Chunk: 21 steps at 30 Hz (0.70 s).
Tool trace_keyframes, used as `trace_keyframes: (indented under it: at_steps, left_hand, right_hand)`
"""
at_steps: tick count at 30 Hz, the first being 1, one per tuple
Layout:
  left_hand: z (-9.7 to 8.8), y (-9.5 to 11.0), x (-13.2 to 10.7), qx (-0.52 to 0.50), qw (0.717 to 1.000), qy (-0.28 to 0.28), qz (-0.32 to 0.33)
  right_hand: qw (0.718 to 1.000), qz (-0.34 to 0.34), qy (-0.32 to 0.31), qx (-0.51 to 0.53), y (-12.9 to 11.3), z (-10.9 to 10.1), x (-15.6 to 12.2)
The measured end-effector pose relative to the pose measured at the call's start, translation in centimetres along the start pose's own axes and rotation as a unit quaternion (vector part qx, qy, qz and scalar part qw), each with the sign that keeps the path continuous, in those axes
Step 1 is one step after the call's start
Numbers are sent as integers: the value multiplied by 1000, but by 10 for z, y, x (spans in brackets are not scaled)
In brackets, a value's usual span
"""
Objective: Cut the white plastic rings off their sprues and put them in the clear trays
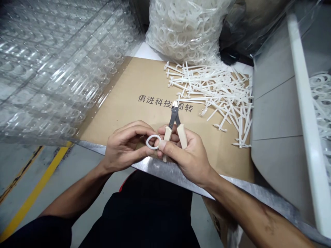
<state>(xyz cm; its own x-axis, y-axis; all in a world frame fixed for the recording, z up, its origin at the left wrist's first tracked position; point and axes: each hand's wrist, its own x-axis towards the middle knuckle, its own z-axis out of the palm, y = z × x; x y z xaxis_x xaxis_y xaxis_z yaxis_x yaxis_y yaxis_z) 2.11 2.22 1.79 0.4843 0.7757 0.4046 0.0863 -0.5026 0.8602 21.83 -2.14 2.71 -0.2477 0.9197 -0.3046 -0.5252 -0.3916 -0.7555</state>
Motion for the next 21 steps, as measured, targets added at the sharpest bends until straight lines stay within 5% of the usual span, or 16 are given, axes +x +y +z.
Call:
trace_keyframes:
  at_steps: [21]
  left_hand:
    - [1, -1, -1, 27, 1000, 10, 12]
  right_hand:
    - [1000, -14, -11, -3, 0, -2, -1]
